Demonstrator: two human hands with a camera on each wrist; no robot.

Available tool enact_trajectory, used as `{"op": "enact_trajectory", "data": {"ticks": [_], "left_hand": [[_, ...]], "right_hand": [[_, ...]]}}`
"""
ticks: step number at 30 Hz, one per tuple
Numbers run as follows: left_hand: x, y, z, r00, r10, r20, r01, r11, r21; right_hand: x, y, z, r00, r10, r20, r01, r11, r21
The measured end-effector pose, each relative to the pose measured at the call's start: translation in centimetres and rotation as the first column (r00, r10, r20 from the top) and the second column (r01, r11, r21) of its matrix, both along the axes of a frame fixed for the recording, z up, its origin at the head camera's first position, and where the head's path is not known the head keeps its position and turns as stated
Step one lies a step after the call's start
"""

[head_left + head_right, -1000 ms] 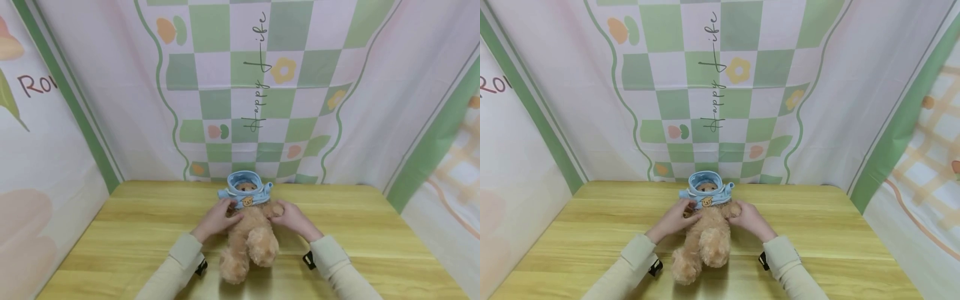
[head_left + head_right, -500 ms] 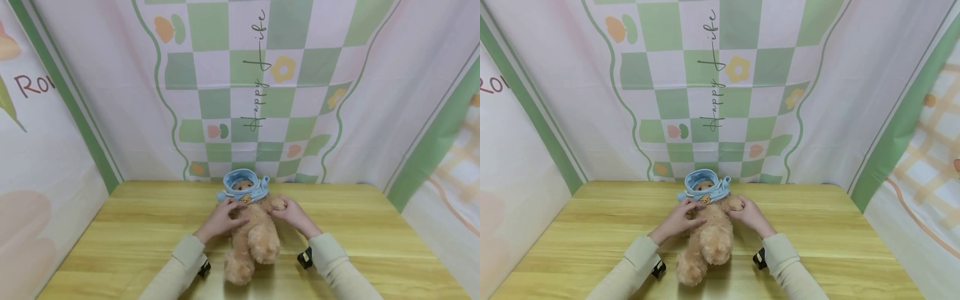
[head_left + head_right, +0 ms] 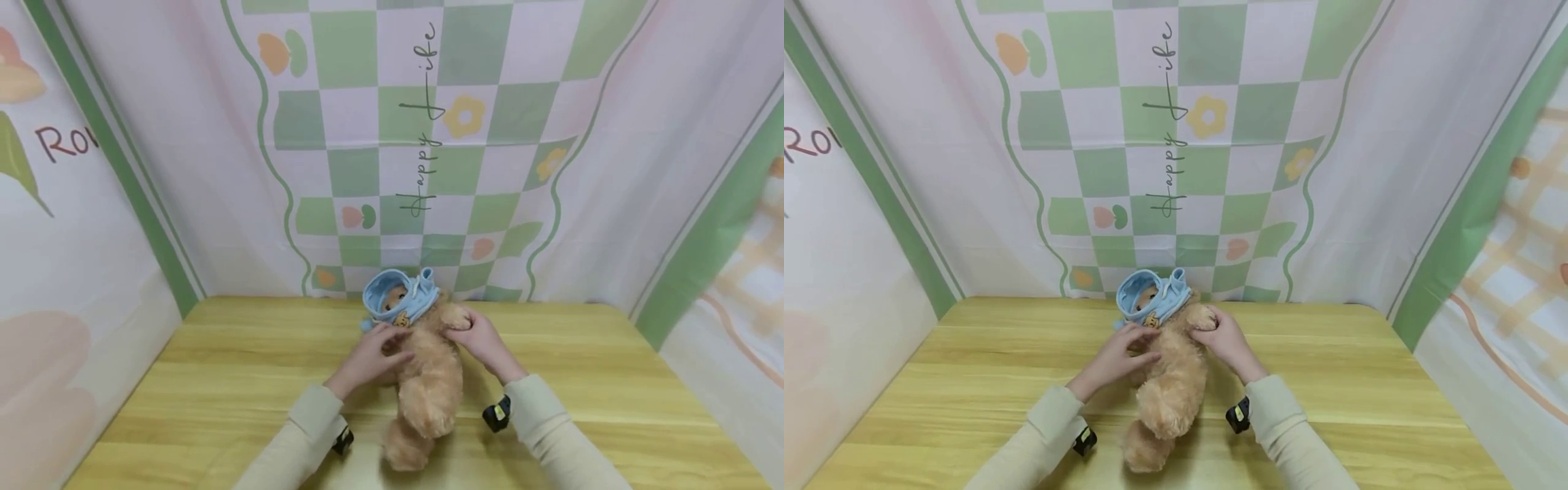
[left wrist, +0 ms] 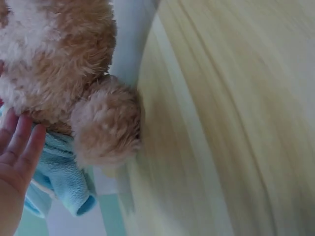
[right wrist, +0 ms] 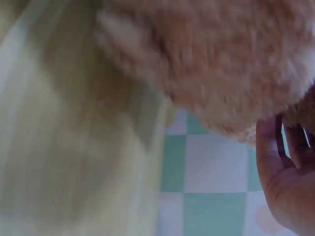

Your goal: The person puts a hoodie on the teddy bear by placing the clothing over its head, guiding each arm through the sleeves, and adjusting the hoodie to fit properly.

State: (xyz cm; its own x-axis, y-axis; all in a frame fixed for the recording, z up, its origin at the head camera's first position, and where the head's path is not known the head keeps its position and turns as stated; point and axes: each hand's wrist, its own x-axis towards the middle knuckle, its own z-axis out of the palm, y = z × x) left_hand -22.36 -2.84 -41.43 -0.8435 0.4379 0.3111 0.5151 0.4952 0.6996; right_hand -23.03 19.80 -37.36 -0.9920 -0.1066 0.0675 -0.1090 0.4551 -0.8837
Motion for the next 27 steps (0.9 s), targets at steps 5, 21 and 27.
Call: {"op": "enact_trajectory", "data": {"ticks": [5,21,27], "left_hand": [[0.0,1.4,0.3,1.0,0.007,-0.002,-0.007,1.0,0.014],[-0.4,2.9,0.0,0.969,-0.031,0.244,-0.026,0.974,0.226],[-0.9,1.0,1.5,0.965,0.06,0.256,-0.143,0.937,0.32]], "right_hand": [[0.0,0.5,1.4,0.998,0.011,-0.054,-0.009,1.0,0.02],[0.4,1.1,1.9,0.984,0.126,-0.129,-0.111,0.987,0.118],[0.4,0.2,1.2,0.967,0.186,-0.174,-0.168,0.979,0.113]]}}
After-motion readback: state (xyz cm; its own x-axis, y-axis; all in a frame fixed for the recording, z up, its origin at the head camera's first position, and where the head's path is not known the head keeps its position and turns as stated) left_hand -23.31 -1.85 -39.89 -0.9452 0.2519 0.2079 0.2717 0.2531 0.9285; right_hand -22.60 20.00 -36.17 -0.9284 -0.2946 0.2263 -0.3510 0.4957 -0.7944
